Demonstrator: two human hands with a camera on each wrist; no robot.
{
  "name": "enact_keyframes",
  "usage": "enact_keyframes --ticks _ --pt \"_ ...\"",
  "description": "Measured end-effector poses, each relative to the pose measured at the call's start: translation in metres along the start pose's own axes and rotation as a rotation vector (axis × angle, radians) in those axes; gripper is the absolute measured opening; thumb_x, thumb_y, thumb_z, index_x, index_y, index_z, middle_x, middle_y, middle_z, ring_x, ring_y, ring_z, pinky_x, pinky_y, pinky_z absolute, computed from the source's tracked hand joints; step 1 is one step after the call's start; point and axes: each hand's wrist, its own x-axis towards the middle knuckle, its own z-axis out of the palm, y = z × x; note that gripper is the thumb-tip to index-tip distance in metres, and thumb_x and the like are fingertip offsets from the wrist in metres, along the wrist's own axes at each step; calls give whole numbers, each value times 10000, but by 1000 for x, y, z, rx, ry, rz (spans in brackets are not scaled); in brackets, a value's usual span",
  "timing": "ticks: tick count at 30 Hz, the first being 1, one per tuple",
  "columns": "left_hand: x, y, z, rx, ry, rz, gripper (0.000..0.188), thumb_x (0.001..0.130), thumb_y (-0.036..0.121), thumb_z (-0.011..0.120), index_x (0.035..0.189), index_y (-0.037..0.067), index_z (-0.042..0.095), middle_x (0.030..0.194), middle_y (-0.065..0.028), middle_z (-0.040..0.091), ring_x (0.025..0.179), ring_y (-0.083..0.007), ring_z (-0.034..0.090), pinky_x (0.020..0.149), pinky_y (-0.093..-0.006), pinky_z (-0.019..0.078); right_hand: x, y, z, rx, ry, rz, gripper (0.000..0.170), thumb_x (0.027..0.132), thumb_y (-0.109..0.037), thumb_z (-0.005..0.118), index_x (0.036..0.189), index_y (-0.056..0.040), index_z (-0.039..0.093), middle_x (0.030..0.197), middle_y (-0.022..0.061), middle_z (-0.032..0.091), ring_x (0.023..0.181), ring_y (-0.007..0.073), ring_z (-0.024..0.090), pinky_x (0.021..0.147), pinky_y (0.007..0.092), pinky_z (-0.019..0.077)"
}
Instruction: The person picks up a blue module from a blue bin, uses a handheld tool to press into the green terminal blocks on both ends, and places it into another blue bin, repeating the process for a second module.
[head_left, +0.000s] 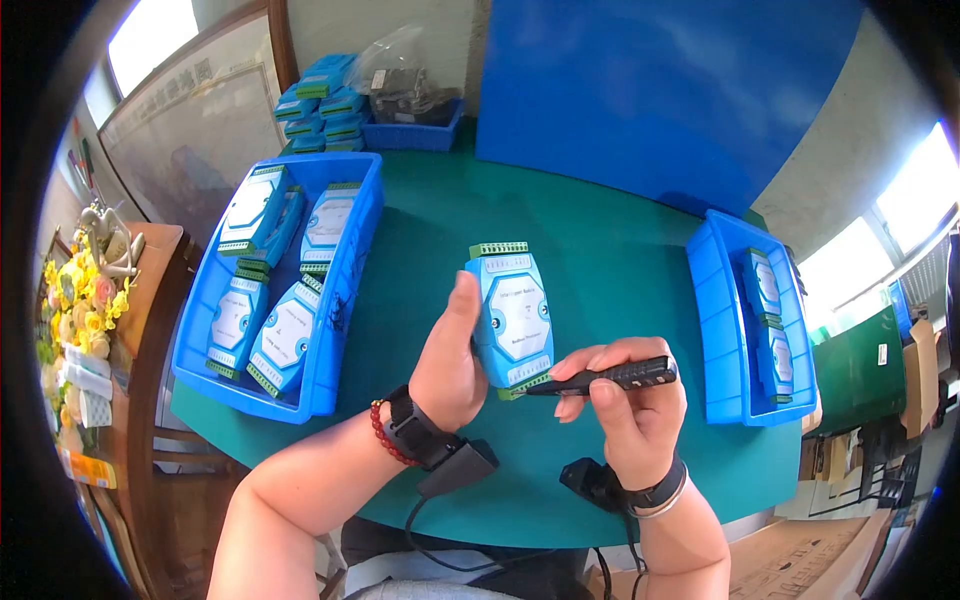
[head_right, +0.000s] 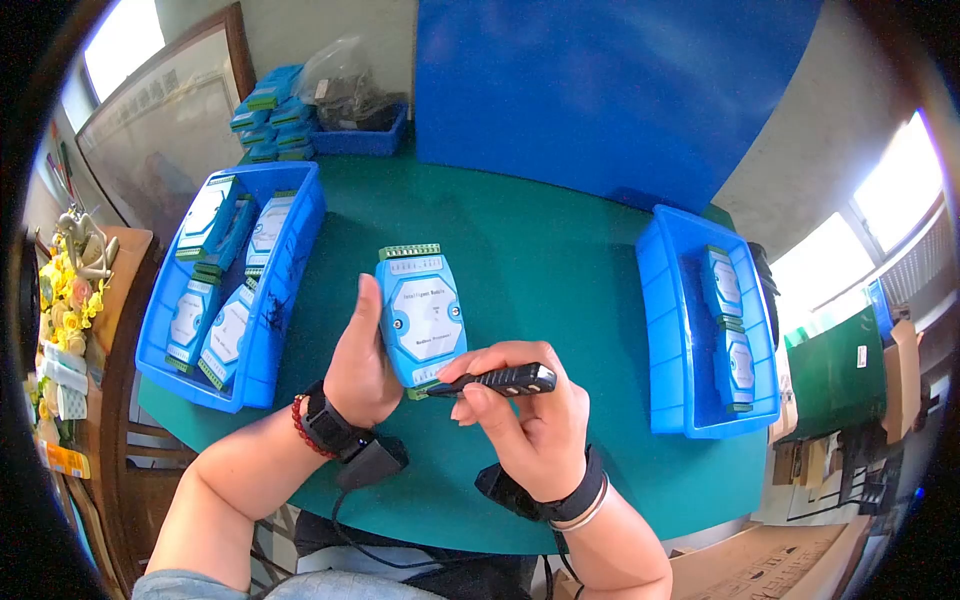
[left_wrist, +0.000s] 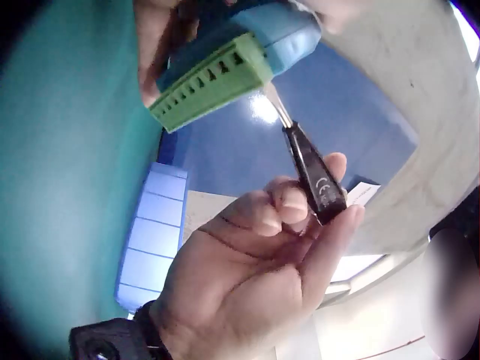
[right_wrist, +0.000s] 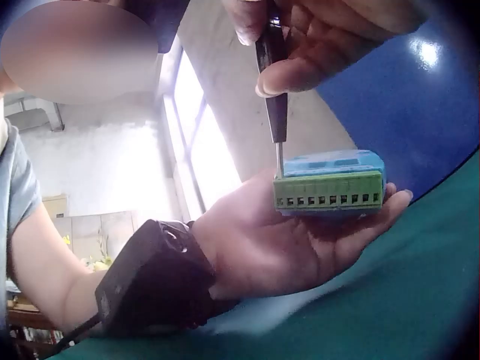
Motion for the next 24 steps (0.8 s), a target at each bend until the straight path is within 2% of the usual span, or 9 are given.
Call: enact_keyframes --ticks 3,6,9,12,15,19,20,23,24 --pt "-3 6 9 221 42 -1 468 931 300 583 1243 -16 436 1108 -106 572 1040 -194 570 902 -353 469 3 -2 -7 -8 17 -46 247 954 -202 537 1030 28 488 950 205 646 703 143 635 614 247 543" --pt "-2 15 13 168 92 -25 504 872 158 656 1263 -37 404 1123 -118 564 1064 -198 555 924 -355 453 9 -2 -15 -8 36 -158 418 977 -390 449 1078 16 457 952 216 638 649 160 619 588 258 534" --pt "3 14 5 420 115 53 470 873 134 640 1246 -52 422 1125 -131 570 1058 -209 567 933 -358 453 14 -9 -21 -67 171 -199 428 972 -394 457 1107 11 435 953 223 633 651 169 624 577 262 534" --pt "4 18 2 464 85 53 440 914 194 572 1251 -51 430 1159 -166 580 1082 -263 585 949 -411 467 20 -11 -30 -109 345 -256 370 992 -352 431 1114 -3 437 957 209 640 633 166 623 505 231 486" --pt "10 22 -18 -68 34 -86 430 936 239 530 1252 -37 443 1185 -196 578 1099 -300 582 960 -426 467 22 -10 -40 -109 421 -254 303 1005 -298 408 1091 -12 461 953 199 647 614 161 619 463 213 446" --pt "16 19 -20 -129 221 18 416 983 306 446 1273 8 452 1194 -184 589 1117 -292 580 976 -434 459 19 -9 -40 -85 339 -348 298 998 -287 421 1075 -1 454 948 242 633 606 200 623 489 247 487" --pt "16 20 -17 -183 285 -20 378 992 332 429 1240 52 486 1183 -168 602 993 -245 633 755 -341 550 18 -9 -37 -72 305 -384 300 996 -286 427 1076 2 450 948 254 629 604 212 623 498 257 498" --pt "12 23 -33 -238 26 -215 331 978 360 462 1165 95 529 1093 -132 640 790 -188 639 442 -239 456 13 -9 -27 -43 209 -405 351 972 -320 483 1068 13 428 954 303 615 597 257 642 588 356 551" --pt "12 23 -29 -227 86 -240 320 972 366 474 1142 102 535 1053 -121 646 747 -173 621 398 -228 393 11 -9 -24 -44 178 -398 362 968 -331 487 1065 11 423 958 304 615 609 263 649 615 370 555"
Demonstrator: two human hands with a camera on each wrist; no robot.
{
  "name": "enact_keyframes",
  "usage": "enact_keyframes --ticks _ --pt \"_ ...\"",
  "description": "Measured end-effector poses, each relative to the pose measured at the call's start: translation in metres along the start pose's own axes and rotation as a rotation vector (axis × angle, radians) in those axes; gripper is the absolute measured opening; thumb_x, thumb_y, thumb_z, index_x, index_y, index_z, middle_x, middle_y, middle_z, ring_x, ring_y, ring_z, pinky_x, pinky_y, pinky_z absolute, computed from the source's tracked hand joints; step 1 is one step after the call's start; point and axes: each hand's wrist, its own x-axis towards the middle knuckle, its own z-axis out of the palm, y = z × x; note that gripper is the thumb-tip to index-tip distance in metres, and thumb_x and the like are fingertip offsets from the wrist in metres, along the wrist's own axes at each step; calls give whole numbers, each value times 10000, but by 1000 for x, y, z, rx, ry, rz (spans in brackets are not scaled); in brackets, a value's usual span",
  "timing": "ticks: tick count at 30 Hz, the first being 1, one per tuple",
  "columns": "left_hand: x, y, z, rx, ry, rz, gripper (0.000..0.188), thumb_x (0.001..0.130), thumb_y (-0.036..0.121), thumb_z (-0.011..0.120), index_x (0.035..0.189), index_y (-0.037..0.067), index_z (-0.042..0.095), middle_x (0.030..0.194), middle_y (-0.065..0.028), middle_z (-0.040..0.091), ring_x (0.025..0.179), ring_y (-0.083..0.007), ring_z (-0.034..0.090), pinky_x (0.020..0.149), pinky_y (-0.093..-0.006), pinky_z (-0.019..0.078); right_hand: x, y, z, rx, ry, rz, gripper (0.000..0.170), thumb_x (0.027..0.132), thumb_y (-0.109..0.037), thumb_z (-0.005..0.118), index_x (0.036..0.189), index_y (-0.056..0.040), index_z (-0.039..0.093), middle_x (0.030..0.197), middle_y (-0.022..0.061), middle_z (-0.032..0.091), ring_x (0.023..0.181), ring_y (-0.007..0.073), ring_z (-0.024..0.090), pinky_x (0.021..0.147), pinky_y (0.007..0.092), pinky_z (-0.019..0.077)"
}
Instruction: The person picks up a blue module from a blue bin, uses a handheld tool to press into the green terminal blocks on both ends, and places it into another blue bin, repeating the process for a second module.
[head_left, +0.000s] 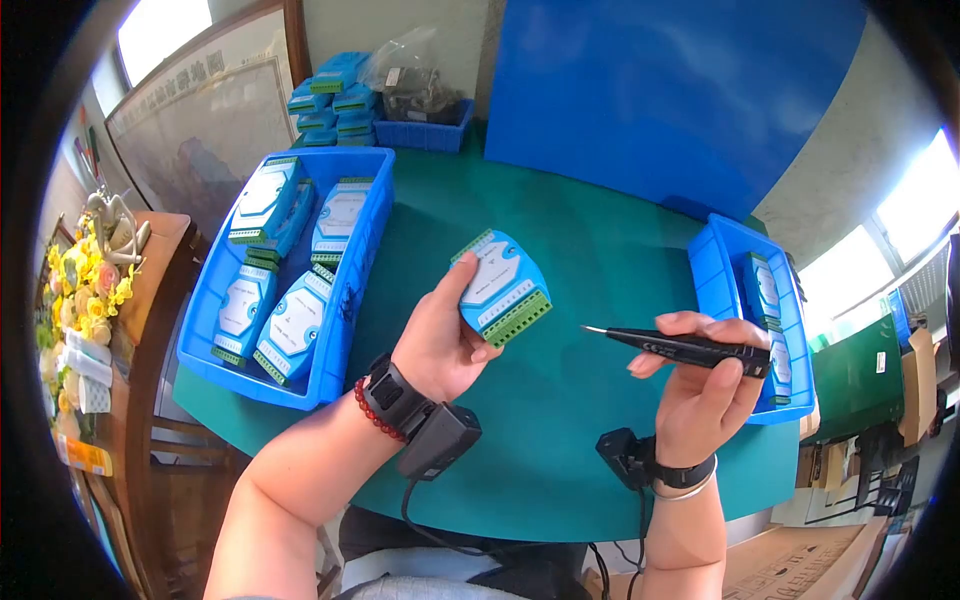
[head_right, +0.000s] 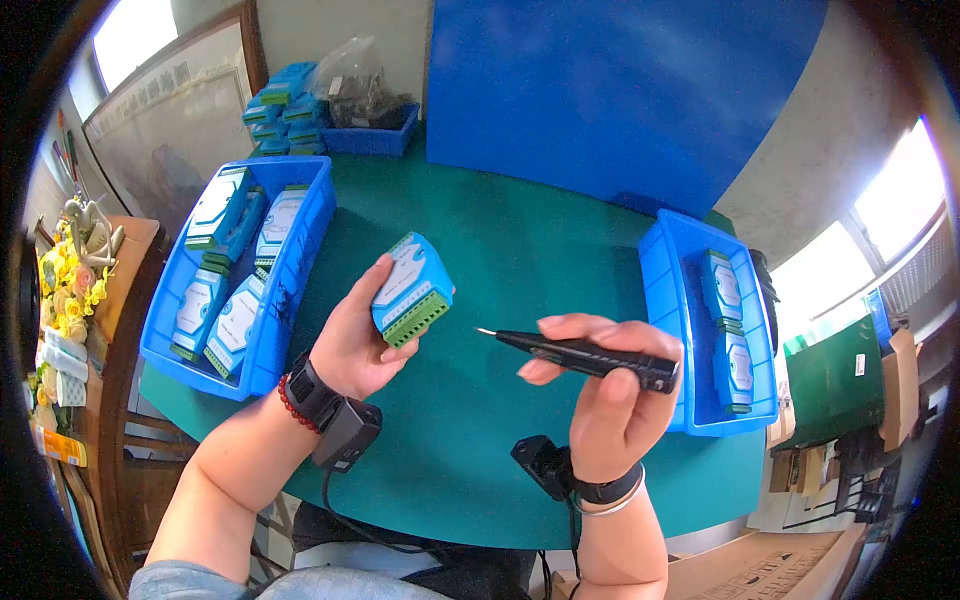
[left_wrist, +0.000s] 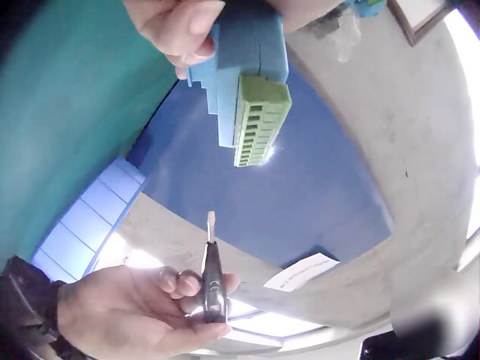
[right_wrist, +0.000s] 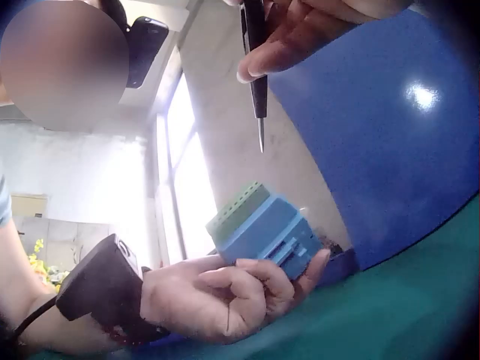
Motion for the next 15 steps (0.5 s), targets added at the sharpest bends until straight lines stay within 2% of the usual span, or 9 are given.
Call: enact_keyframes --ticks 2,5,10,15 --pt "-2 -5 11 10 126 -35 298 961 377 496 1098 117 548 973 -97 659 660 -142 585 312 -208 267 -3 0 2 1 -45 0 377 964 -347 491 1063 9 415 964 305 617 628 273 660 648 384 560" --pt "-2 -8 12 61 111 -41 299 950 383 517 1073 113 553 881 -62 651 631 -139 577 319 -203 287 -6 1 3 -11 -82 -13 383 964 -351 489 1067 9 407 968 306 618 651 281 668 664 385 562" --pt "-8 -11 19 128 98 -58 297 967 332 487 1111 74 516 892 -54 636 607 -119 586 354 -223 271 -6 4 3 -24 -115 -28 369 962 -324 501 1074 14 406 979 308 615 681 280 675 667 379 564" --pt "-8 -12 19 134 118 -77 285 961 323 489 1105 79 521 883 -70 636 595 -126 570 341 -216 280 -9 4 4 -13 -183 -43 317 956 -249 523 1076 23 413 1001 318 606 788 306 677 703 382 573"
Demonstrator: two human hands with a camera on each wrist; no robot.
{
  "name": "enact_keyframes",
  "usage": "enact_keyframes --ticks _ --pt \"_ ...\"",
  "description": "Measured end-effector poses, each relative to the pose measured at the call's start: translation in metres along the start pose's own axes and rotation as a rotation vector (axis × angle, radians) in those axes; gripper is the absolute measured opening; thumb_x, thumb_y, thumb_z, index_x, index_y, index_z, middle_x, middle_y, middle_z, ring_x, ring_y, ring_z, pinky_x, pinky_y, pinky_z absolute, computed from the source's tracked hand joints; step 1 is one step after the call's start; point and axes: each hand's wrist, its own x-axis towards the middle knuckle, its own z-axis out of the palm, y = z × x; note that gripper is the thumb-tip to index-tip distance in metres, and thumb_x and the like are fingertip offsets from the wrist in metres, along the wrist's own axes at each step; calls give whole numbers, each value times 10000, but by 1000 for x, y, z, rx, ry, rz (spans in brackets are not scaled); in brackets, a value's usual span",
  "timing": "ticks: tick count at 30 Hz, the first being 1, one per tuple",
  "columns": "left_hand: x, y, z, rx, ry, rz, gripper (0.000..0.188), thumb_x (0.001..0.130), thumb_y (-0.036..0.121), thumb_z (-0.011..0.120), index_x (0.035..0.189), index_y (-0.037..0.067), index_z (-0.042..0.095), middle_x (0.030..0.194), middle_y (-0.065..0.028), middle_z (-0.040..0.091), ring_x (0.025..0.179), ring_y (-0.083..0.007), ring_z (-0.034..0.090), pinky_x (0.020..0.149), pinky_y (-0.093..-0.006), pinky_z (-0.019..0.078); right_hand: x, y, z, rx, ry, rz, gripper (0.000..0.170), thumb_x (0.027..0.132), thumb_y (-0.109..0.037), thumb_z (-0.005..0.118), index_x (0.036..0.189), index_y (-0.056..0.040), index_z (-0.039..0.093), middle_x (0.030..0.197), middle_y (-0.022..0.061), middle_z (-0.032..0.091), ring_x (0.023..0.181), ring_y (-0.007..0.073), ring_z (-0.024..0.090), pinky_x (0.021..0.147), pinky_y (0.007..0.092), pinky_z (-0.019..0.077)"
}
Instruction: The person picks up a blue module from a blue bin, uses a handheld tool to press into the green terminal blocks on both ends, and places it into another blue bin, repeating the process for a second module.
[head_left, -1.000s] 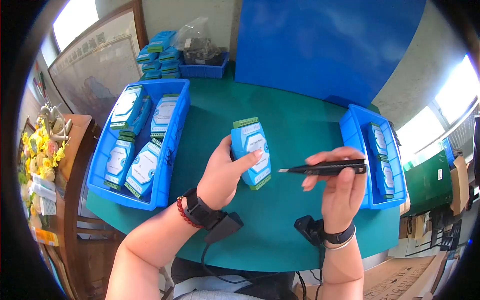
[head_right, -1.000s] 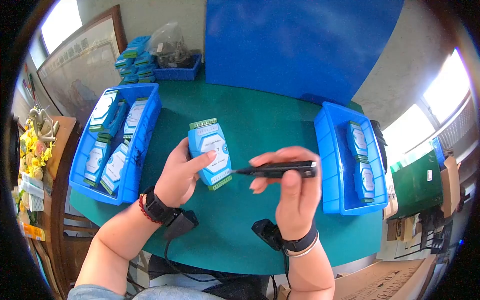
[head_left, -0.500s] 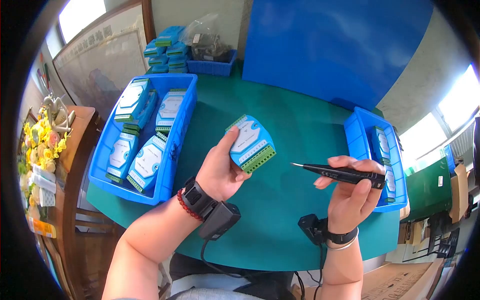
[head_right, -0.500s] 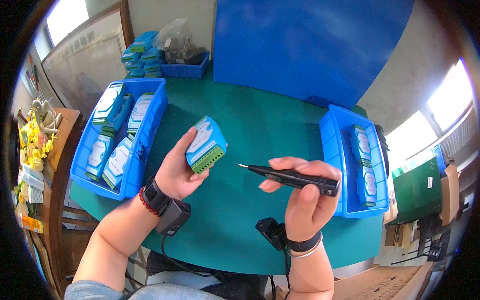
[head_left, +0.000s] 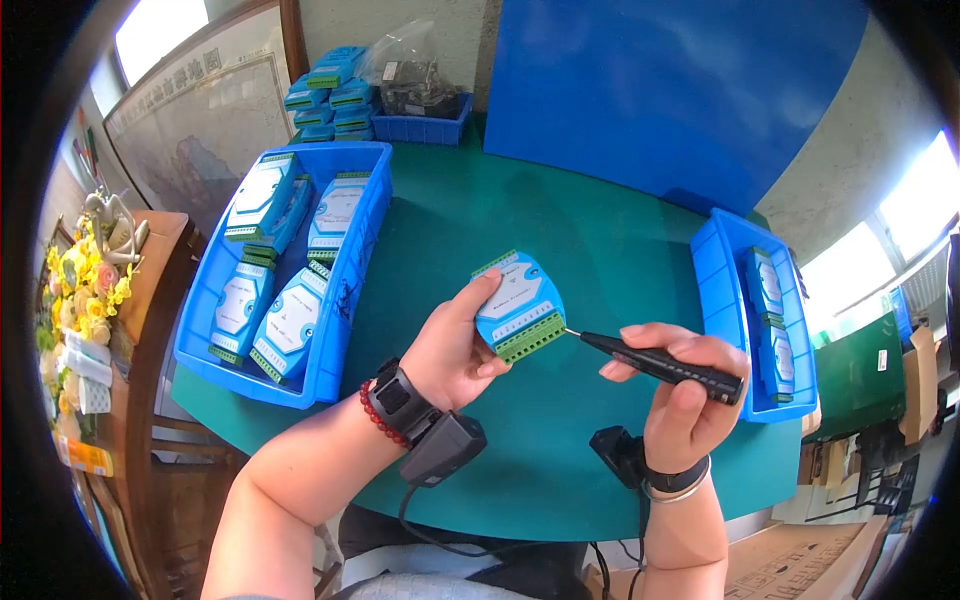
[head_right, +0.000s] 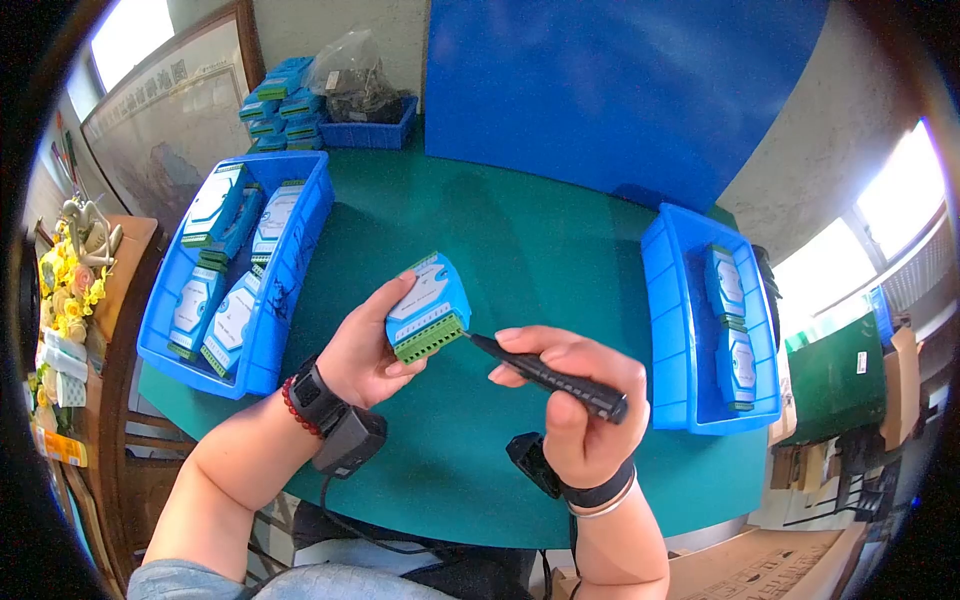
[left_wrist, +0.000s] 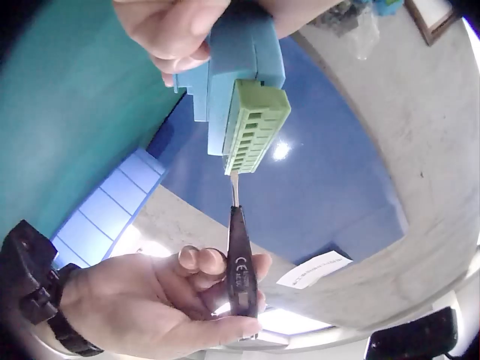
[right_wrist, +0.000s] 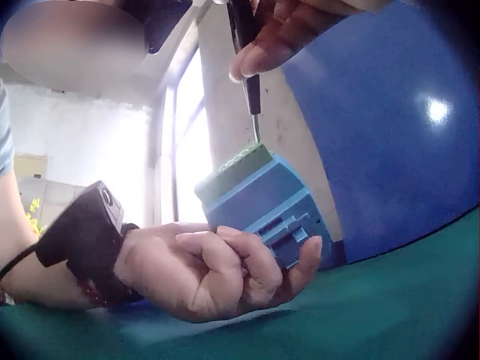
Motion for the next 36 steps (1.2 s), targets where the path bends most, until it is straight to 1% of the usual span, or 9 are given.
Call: enact_keyframes --ticks 2,5,14,17,21,28,32,34,36 --pt "2 -1 2 -27 52 -12 272 942 323 511 1088 95 538 875 -84 641 590 -142 560 310 -212 283 0 1 -1 -35 -44 -35 285 951 -209 529 1072 27 426 1008 324 602 836 325 673 709 389 576" --pt "3 3 -4 -14 -21 -64 285 915 278 507 1095 58 525 867 -111 638 589 -173 561 311 -227 298 1 2 -4 -144 -115 -97 218 923 -120 552 1065 17 460 1007 328 605 882 362 667 694 402 581" --pt "3 7 0 -9 -19 -64 325 896 261 494 1085 -4 507 816 -158 637 481 -187 514 309 -241 318 0 0 -5 -233 -167 -99 223 888 -85 584 1067 -23 467 1008 298 621 864 361 671 717 403 578" --pt "4 7 -3 4 -28 -61 333 895 267 498 1086 -6 511 803 -159 639 466 -180 510 299 -238 312 -1 2 -4 -204 -152 -108 237 915 -135 570 1073 -10 446 1009 307 613 843 346 674 711 399 579" --pt "1 9 1 26 2 -68 341 892 276 504 1089 -3 514 804 -164 638 447 -179 504 288 -233 305 0 -1 -1 -49 69 16 352 953 -279 528 1076 24 399 990 311 609 771 287 678 691 393 576" --pt "0 8 3 36 16 -76 350 891 282 509 1098 0 509 793 -162 634 433 -180 506 288 -227 310 2 2 -2 -46 116 106 346 972 -305 482 1079 15 405 971 288 619 687 259 676 685 360 561" --pt "0 8 3 34 20 -70 352 891 285 512 1095 -2 509 781 -163 628 428 -175 501 290 -222 312 0 4 -2 -16 19 27 261 962 -189 501 1084 22 408 998 306 602 793 300 670 693 367 569" --pt "-1 8 4 37 26 -71 353 889 286 517 1091 -3 509 776 -164 627 429 -175 499 291 -224 313 -2 3 -5 -120 -142 -79 219 897 -44 535 1085 20 443 1035 311 602 892 355 666 699 391 577" --pt "-1 8 4 37 27 -70 352 887 287 522 1089 -1 509 772 -165 625 431 -175 498 292 -226 315 0 -3 -7 -316 -256 -121 259 846 -19 590 1075 -4 470 1050 279 621 885 351 673 708 387 574"
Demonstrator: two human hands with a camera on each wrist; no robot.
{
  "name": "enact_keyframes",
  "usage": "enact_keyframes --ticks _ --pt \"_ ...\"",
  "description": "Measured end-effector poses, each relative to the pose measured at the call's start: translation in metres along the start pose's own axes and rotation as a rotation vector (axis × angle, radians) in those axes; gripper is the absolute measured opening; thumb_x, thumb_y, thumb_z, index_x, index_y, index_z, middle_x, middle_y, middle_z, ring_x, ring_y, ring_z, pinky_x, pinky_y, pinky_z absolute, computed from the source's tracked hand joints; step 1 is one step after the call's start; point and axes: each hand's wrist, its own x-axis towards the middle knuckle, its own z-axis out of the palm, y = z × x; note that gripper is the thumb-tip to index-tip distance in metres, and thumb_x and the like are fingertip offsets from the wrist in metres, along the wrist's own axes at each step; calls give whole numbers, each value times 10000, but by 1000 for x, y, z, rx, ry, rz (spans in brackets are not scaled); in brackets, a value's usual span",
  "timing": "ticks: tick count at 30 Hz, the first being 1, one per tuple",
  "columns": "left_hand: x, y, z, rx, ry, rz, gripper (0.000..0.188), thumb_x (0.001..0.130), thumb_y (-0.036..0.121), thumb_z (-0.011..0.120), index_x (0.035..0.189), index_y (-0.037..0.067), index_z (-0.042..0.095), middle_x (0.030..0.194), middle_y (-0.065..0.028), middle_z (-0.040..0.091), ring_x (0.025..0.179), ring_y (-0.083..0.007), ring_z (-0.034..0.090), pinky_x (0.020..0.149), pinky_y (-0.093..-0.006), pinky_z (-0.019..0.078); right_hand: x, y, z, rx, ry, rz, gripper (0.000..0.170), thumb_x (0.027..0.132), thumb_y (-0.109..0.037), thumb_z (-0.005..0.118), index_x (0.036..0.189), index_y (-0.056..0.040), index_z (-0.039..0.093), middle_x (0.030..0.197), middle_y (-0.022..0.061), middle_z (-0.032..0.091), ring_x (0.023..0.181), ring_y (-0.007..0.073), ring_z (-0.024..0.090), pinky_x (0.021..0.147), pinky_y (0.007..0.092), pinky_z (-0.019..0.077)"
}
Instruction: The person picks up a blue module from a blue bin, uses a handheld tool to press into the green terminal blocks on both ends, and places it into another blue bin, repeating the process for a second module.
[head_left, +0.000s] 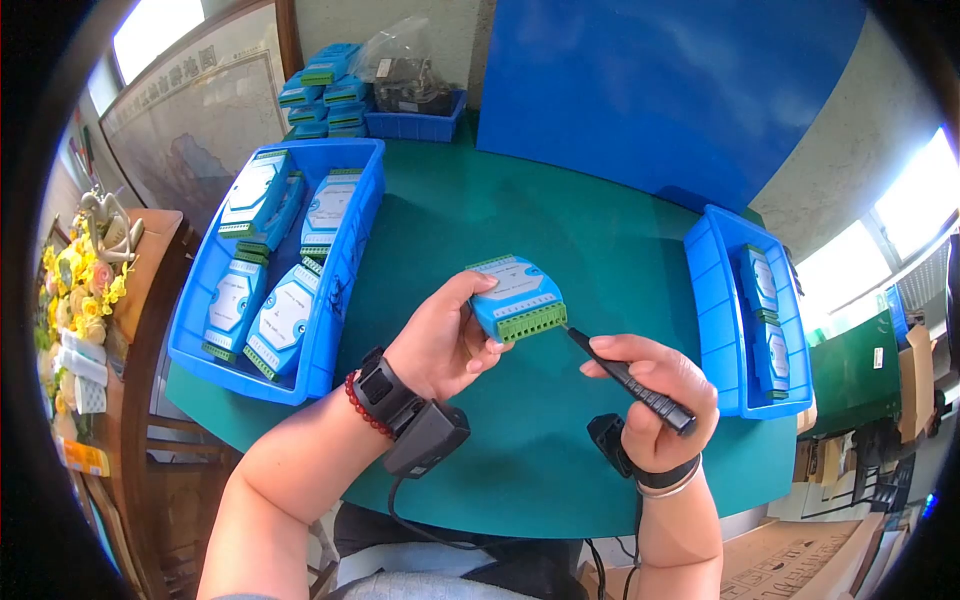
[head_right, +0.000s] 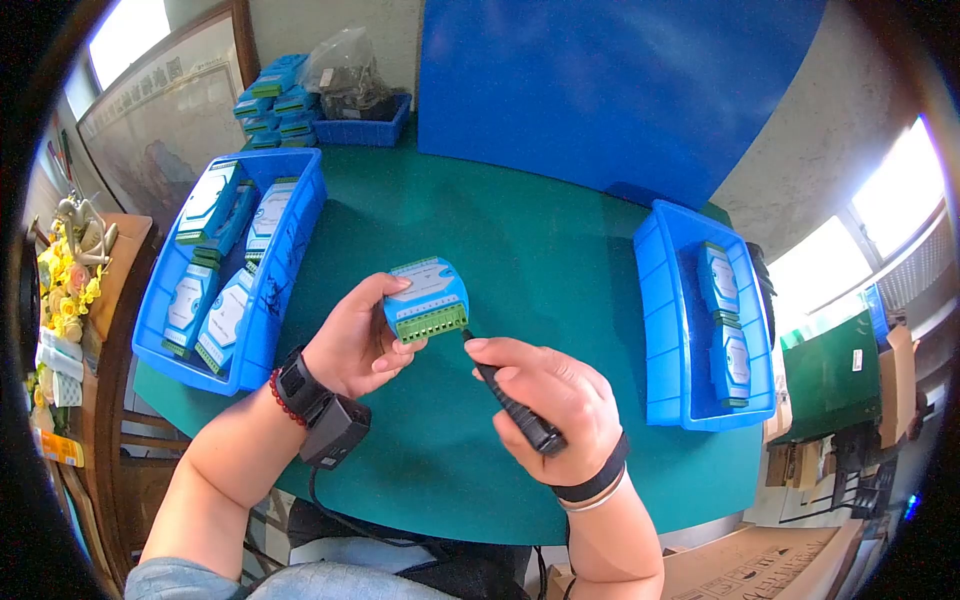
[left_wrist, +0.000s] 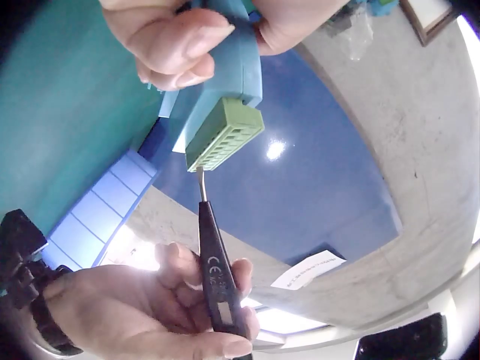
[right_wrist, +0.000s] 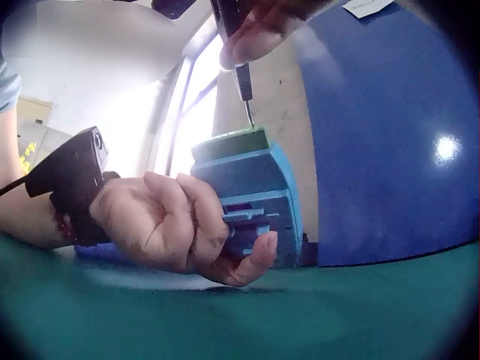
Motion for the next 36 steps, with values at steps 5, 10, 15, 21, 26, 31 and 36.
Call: enact_keyframes --ticks 5,10,15,21,26,31,36 --pt "4 -1 -4 1 -1 5 349 886 289 523 1095 10 510 759 -162 620 437 -174 496 294 -231 314 -1 2 3 15 37 4 273 832 -29 613 1067 -17 474 1041 258 633 876 343 676 702 384 575" --pt "0 1 -1 28 -18 -5 356 887 288 511 1118 17 500 779 -154 623 439 -171 489 299 -222 304 0 4 6 177 130 39 214 899 -78 569 1065 4 462 1020 306 615 885 353 669 711 391 582" --pt "2 0 -1 19 -14 -6 358 890 285 505 1128 18 494 800 -152 627 439 -171 481 304 -221 304 -1 5 7 228 176 71 246 943 -150 533 1063 41 433 1005 338 595 879 338 665 715 396 581" --pt "1 -1 -5 1 -32 -2 335 893 280 503 1094 11 509 807 -149 636 468 -177 509 302 -224 310 2 -1 7 316 330 201 316 975 -262 481 1076 27 400 976 310 605 744 281 672 686 364 565" --pt "2 -4 -5 -26 -46 -10 321 892 276 511 1067 7 529 805 -147 642 475 -181 510 302 -230 317 1 2 9 311 330 266 304 978 -253 476 1081 24 405 973 304 608 756 276 676 682 367 562" --pt "3 -3 -5 -25 -54 12 327 892 278 512 1075 7 533 809 -140 643 482 -185 528 300 -231 322 -2 3 10 120 119 31 202 900 -61 551 1061 15 455 1030 273 624 852 300 677 684 355 569" --pt "2 -3 -5 -17 -37 12 335 892 283 514 1083 7 532 810 -137 642 481 -184 533 303 -233 327 3 0 5 -124 -17 -111 276 820 -52 637 1045 -25 480 1045 237 640 780 304 679 639 362 561"
